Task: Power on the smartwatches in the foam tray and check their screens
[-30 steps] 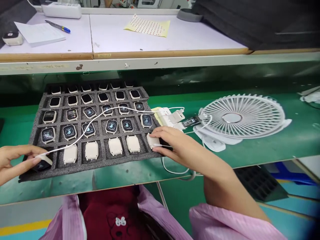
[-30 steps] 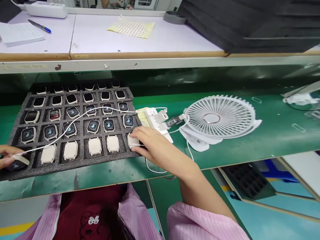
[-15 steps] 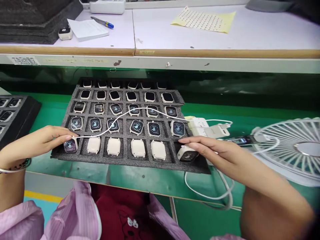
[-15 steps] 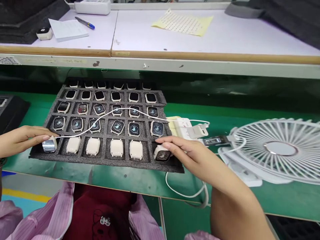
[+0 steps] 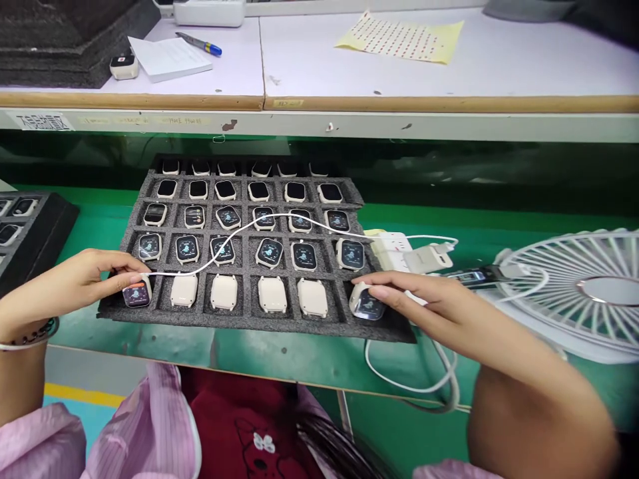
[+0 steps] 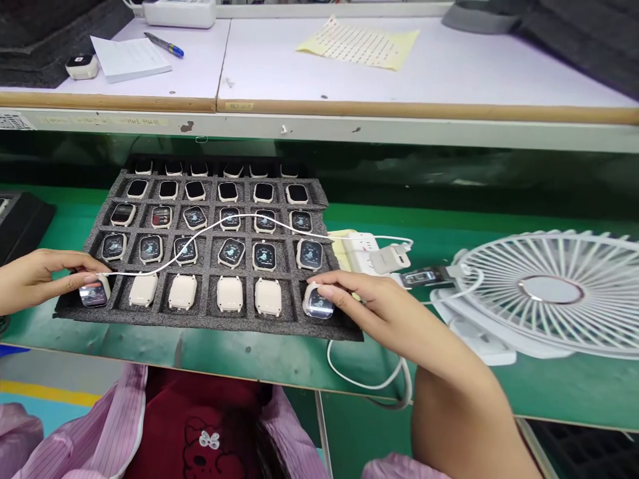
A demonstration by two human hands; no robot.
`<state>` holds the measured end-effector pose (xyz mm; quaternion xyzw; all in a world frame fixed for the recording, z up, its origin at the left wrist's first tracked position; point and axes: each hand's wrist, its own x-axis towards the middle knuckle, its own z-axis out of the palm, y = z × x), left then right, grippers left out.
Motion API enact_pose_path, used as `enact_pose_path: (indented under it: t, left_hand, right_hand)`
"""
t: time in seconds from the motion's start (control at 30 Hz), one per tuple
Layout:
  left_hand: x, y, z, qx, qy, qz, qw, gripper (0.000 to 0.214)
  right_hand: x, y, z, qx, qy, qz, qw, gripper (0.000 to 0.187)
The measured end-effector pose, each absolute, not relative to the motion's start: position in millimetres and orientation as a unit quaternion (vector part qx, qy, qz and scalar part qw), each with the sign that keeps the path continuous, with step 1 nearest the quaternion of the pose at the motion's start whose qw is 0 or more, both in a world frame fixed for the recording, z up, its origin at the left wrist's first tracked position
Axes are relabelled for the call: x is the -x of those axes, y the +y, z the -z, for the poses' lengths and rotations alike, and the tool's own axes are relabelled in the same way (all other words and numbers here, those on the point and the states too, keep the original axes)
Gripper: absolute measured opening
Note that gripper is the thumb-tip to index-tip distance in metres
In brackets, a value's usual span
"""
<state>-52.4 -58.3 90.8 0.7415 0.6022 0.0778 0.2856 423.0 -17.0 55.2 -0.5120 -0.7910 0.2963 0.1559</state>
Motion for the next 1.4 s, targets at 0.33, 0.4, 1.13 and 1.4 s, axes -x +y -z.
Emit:
enact_pose_path:
  t: [0.33, 0.4, 1.13, 1.4]
  left_hand:
    - [-6.9, -71.0, -75.5, -0.867, 0.469, -0.132, 0.102, 0.035]
    - [-13.6, -70.1, -68.4, -0.885, 0.451, -0.110, 0.029, 0.040]
    - [-2.4, -46.7, -77.2, -0.816, 0.522, -0.056, 0.243, 0.054]
    - [-10.0, -45.2, -80.8, -0.817, 0.514, -0.022, 0.261, 0.061]
  right_hand:
    - [-428.4, -16.0, -62.1, 0.468, -0.823, -0.293, 0.136, 0.041]
    - [-429.8, -15.3, -63.2, 0.455, -0.831, -0.291, 0.130, 0.040]
    - [-372.1, -44.3, -55.5, 0.368, -0.920, -0.077, 0.108, 0.024]
    - [-379.8, -24.2, -57.2, 0.356, -0.900, -0.170, 0.187, 0.020]
